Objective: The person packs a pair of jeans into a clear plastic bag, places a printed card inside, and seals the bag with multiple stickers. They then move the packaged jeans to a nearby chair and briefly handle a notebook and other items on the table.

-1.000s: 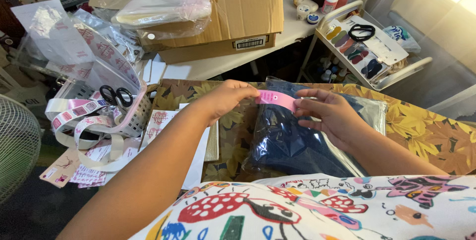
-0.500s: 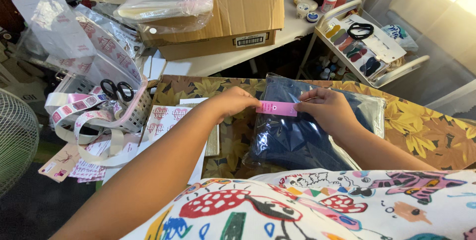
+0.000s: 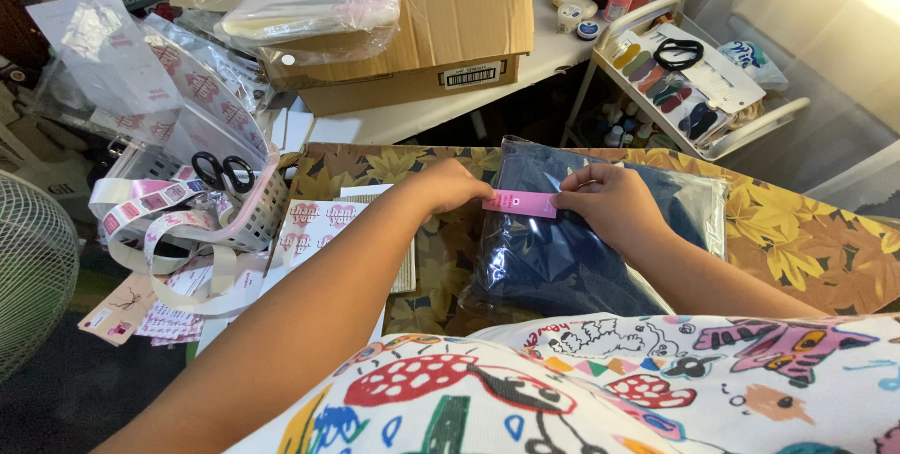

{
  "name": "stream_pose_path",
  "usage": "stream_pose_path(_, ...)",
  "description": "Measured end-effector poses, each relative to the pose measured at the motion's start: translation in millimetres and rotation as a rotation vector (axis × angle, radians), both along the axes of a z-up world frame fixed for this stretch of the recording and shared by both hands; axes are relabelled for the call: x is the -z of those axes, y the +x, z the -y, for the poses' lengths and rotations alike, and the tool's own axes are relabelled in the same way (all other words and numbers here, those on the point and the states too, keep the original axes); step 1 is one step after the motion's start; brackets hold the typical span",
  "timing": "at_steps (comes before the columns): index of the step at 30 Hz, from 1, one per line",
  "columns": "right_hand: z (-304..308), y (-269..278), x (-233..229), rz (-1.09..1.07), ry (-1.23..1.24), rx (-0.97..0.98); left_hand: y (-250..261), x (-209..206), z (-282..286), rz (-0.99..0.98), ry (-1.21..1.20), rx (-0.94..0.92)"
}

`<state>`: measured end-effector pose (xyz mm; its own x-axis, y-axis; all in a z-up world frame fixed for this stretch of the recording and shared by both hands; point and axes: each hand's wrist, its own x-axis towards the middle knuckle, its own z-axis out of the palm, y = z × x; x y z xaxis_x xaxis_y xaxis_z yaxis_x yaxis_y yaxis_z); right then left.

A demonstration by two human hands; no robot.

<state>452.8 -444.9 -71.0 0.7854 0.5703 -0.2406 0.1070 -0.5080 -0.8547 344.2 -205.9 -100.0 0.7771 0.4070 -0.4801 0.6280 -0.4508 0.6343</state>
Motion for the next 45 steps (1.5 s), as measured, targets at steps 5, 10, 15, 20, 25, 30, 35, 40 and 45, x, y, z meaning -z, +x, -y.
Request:
stream_pose_path(5,0,-2,0,0.054,-0.062,-0.009,2,2,1,-0.019,0.014,-0.002)
stream_pose_path(10,-1,-1,4,0.103,-0.065,-0.029,6,14,-3,-0.019,0.031,0.018)
stream_pose_path(15,-1,0,6,0.170,-0.118,-0.047,13,31,-8,-0.050,0.102,0.052)
stream_pose_path(20,-1,-5,8,0.225,-0.101,-0.052,12,38,-9,-0.004,0.087,0.048)
stream_pose_path(25,0,-9,6,0.282,-0.094,-0.067,6,26,-3,-0.012,0.164,0.058)
stream_pose_path(30,2,-16,-1,0.426,-0.169,-0.087,-8,6,1,0.019,0.219,0.038)
stream_pose_path(35,15,-21,-14,0.636,-0.139,-0.109,-36,-2,28,0.361,0.339,-0.031)
stream_pose_path(40,20,-39,-16,0.751,0.167,-0.398,-61,5,85,0.620,0.246,0.037)
stream_pose_path(45,31,-54,-10,0.747,0.051,-0.607,-65,20,116,0.696,0.192,0.063)
